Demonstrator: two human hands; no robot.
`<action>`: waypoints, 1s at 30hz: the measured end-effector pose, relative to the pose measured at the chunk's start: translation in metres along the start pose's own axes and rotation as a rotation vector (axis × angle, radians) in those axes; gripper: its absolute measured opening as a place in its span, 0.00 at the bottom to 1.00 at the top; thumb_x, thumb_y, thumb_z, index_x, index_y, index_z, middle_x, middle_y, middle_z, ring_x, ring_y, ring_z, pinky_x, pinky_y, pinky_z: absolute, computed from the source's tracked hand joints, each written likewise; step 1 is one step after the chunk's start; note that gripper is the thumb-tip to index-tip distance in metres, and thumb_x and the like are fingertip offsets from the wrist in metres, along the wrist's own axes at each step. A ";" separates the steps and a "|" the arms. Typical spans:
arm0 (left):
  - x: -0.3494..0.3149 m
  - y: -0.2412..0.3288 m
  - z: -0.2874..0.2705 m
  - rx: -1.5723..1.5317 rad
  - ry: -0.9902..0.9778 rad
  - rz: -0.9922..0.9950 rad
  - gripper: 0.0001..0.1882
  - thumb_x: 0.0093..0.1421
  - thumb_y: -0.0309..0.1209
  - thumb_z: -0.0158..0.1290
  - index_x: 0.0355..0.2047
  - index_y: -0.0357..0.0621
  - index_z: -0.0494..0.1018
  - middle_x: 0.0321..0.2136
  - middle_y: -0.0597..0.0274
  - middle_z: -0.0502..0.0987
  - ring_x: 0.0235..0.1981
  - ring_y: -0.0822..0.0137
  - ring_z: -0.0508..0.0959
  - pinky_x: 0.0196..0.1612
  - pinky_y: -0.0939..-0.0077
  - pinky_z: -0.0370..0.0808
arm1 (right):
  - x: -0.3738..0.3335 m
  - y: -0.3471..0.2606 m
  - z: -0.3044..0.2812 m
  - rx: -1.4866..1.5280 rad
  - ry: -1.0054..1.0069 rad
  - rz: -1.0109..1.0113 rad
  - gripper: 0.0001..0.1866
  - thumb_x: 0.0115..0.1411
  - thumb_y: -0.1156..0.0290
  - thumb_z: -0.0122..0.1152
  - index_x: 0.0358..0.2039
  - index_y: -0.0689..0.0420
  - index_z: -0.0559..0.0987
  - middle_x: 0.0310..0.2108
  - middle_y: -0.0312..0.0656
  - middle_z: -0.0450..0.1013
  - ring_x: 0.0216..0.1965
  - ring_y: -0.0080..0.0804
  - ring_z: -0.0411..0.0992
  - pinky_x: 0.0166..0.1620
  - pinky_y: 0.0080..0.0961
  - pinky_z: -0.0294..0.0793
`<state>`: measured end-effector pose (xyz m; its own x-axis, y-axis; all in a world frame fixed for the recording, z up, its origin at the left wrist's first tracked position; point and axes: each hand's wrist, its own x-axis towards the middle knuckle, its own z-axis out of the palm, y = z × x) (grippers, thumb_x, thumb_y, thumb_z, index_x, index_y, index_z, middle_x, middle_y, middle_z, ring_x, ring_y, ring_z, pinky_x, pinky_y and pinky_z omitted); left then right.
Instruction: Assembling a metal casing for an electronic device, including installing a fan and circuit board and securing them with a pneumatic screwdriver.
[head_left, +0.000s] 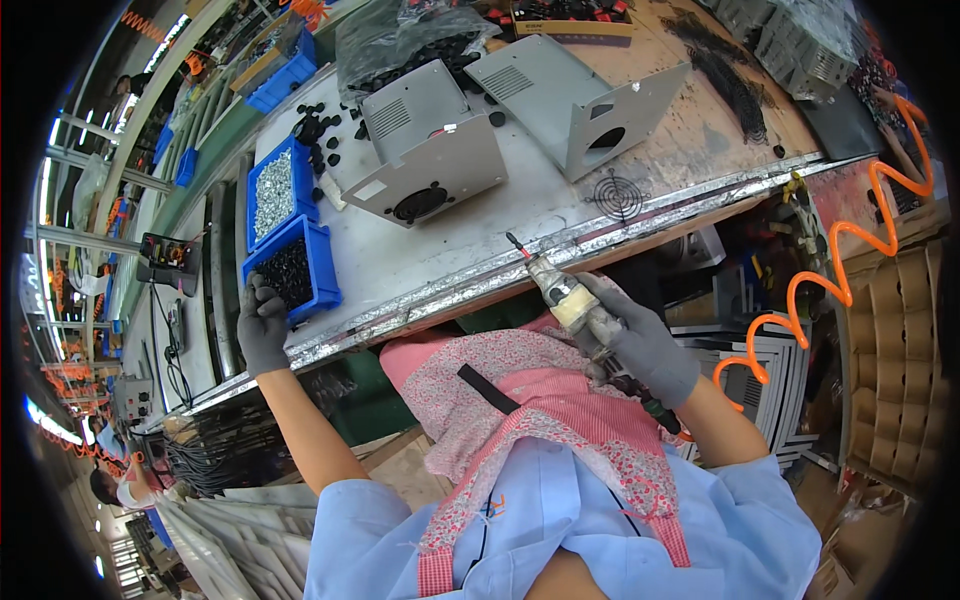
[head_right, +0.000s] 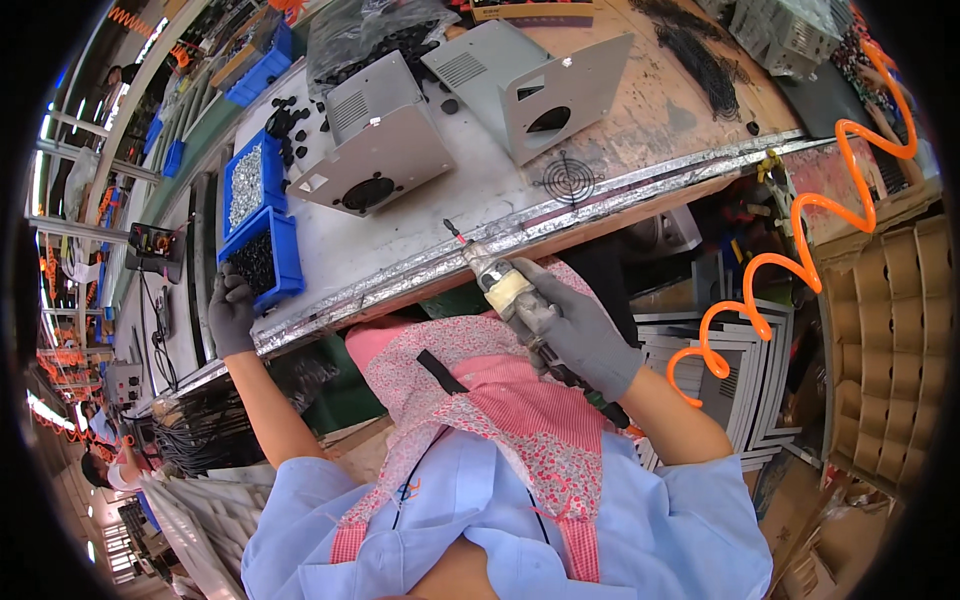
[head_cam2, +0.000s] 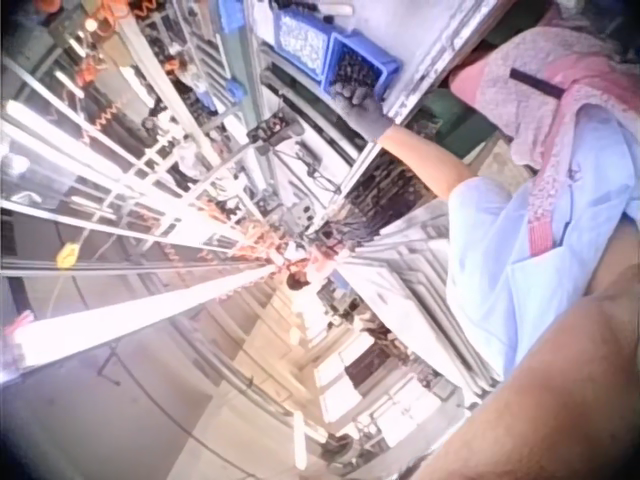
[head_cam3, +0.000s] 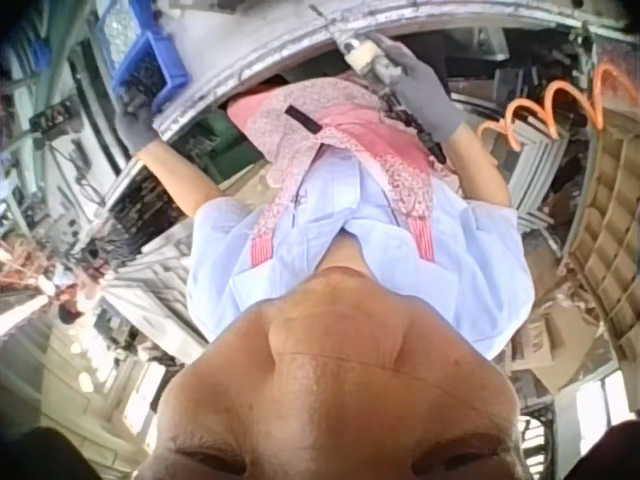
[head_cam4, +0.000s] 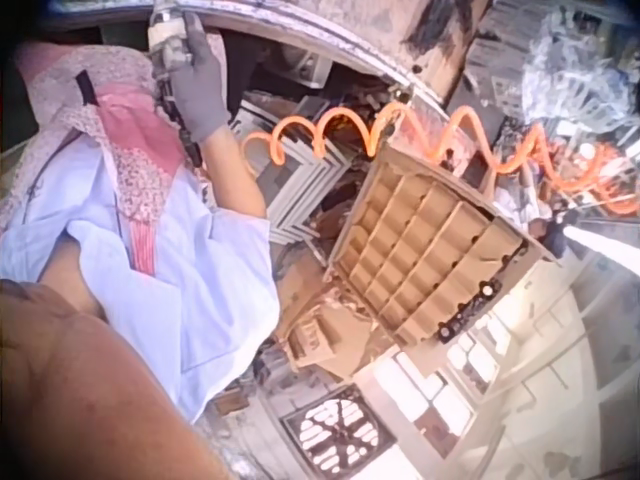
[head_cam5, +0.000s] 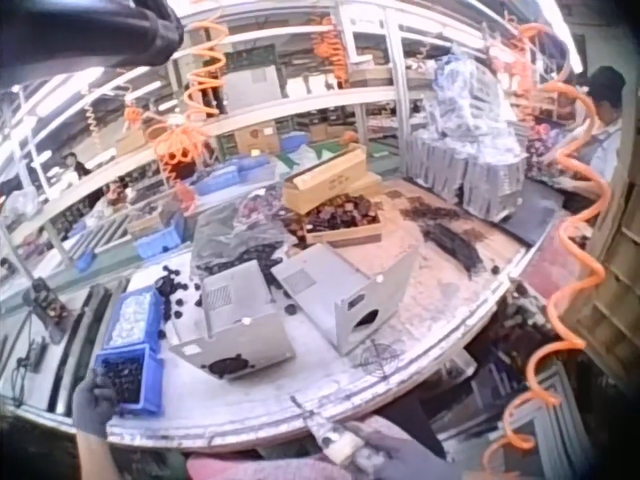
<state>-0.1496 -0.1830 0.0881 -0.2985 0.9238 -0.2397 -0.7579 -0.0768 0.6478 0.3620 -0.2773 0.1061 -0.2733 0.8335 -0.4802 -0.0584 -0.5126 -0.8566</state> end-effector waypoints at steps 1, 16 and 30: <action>-0.010 -0.011 0.011 0.005 -0.063 -0.027 0.12 0.67 0.31 0.42 0.46 0.36 0.66 0.33 0.60 0.72 0.26 0.74 0.68 0.20 0.88 0.65 | -0.002 -0.001 0.001 0.016 -0.011 0.008 0.29 0.64 0.66 0.44 0.65 0.55 0.55 0.28 0.39 0.68 0.18 0.18 0.67 0.20 0.16 0.70; -0.084 -0.225 0.149 0.234 -0.422 -0.525 0.15 0.65 0.45 0.46 0.35 0.45 0.68 0.26 0.64 0.72 0.19 0.79 0.68 0.14 0.92 0.60 | -0.012 -0.001 0.014 0.034 -0.136 -0.132 0.35 0.61 0.59 0.50 0.65 0.58 0.52 0.30 0.38 0.67 0.21 0.16 0.66 0.25 0.15 0.69; -0.083 -0.242 0.166 0.495 -0.494 -0.419 0.21 0.61 0.49 0.50 0.36 0.41 0.67 0.26 0.62 0.71 0.18 0.80 0.67 0.15 0.92 0.59 | -0.011 0.007 0.000 0.072 -0.071 -0.141 0.33 0.62 0.62 0.47 0.65 0.60 0.53 0.31 0.38 0.68 0.21 0.16 0.65 0.23 0.13 0.70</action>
<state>0.1551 -0.1792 0.0711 0.3307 0.9067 -0.2619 -0.3712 0.3801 0.8472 0.3645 -0.2901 0.1053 -0.3241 0.8831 -0.3394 -0.1692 -0.4071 -0.8976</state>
